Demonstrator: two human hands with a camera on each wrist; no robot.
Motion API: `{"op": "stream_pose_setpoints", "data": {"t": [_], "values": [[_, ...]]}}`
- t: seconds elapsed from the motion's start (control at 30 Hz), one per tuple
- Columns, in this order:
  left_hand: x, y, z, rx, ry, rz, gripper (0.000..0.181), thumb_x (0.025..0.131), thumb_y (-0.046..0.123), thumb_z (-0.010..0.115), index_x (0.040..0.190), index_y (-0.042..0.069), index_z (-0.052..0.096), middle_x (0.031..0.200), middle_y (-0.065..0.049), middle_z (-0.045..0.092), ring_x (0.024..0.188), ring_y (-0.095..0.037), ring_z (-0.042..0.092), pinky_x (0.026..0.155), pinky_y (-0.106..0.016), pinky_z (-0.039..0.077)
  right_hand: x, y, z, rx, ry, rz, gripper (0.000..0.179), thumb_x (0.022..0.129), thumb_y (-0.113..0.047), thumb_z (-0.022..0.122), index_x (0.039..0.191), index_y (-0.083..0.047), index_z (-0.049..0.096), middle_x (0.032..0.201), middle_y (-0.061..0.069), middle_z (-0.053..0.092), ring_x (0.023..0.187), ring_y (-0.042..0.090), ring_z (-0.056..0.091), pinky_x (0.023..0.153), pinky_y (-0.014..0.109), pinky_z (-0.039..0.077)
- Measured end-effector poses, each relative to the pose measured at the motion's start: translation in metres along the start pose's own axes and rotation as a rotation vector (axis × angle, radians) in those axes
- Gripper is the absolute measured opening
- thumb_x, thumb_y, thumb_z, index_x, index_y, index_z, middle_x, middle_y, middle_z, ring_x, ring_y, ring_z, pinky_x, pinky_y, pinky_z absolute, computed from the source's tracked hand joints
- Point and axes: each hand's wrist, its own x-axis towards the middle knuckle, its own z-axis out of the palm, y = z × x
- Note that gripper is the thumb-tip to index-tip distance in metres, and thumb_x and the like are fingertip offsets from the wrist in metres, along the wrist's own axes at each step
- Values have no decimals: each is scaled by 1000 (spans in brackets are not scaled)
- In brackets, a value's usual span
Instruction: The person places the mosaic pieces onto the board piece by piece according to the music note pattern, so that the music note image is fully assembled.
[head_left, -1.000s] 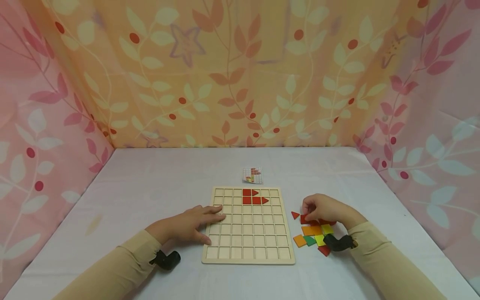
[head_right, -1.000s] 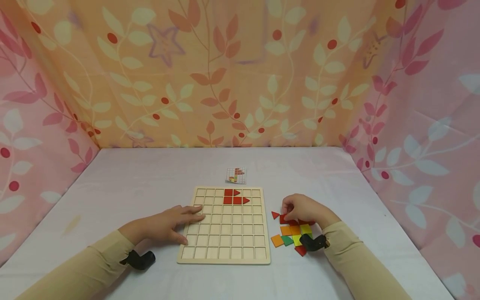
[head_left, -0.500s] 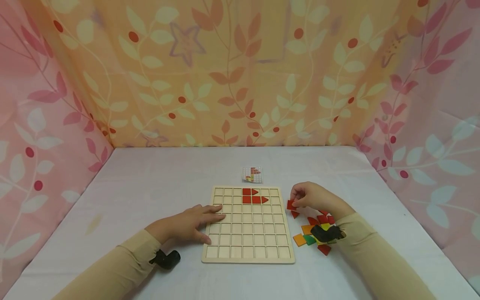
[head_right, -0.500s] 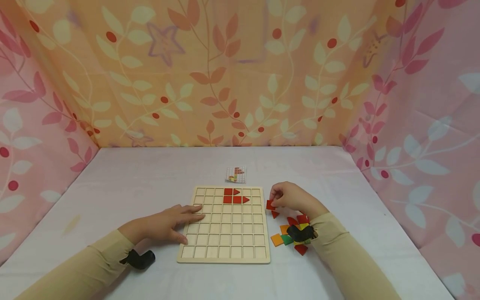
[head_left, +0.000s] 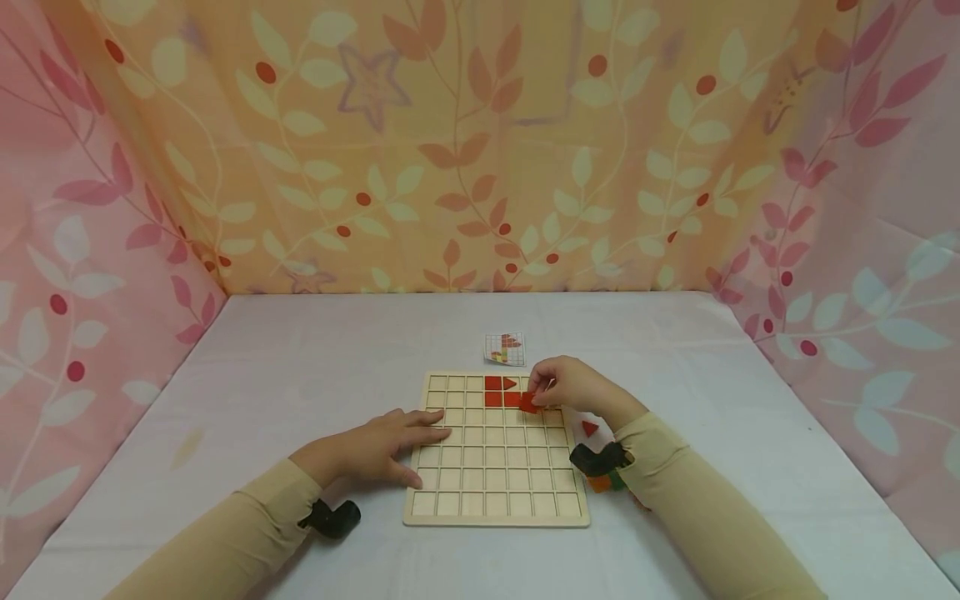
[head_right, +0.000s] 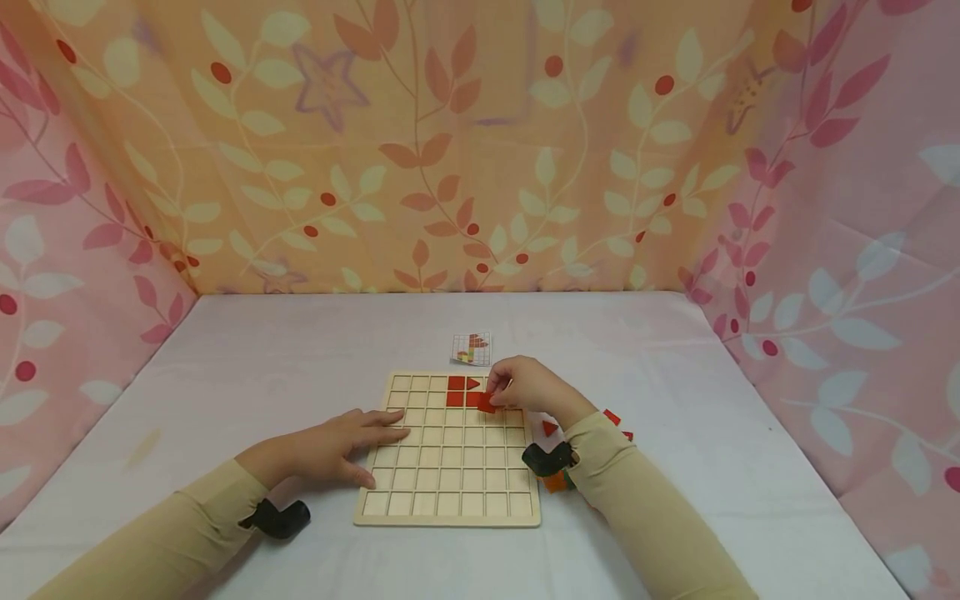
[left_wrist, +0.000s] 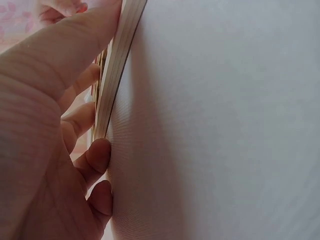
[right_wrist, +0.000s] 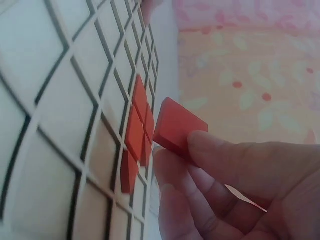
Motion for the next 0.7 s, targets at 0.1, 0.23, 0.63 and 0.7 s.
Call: {"op": "stream_pose_setpoints", "data": {"t": [0.1, 0.23, 0.63, 0.7], "values": [[0, 0, 0, -1, -2, -1, 77, 75, 57, 61, 142, 34, 31, 152, 6, 16, 135, -32, 18, 102, -55, 18, 5, -5, 9, -3, -1, -27, 7, 78, -7, 71, 81, -8, 64, 73, -1, 59, 70, 15, 52, 67, 30, 43], [0, 0, 0, -11, -8, -7, 77, 75, 57, 61, 142, 33, 32, 152, 6, 17, 135, -33, 18, 103, -56, 18, 11, -10, 19, -9, -7, -67, 8, 78, -6, 70, 81, -7, 63, 73, -2, 59, 70, 13, 52, 68, 29, 43], [0, -1, -1, -2, -2, 17, 77, 76, 57, 61, 142, 31, 32, 152, 4, 18, 134, -33, 19, 102, -55, 18, 23, -22, 38, -42, 11, -64, 12, 75, -3, 72, 73, -10, 62, 67, -4, 57, 65, 12, 51, 63, 27, 43], [1, -2, -1, -2, -3, 18, 77, 76, 58, 60, 142, 31, 32, 152, 4, 17, 134, -33, 18, 102, -56, 18, 23, -23, 39, -45, 14, -50, 13, 75, -4, 72, 73, -10, 62, 66, -4, 58, 65, 12, 51, 63, 27, 43]]}}
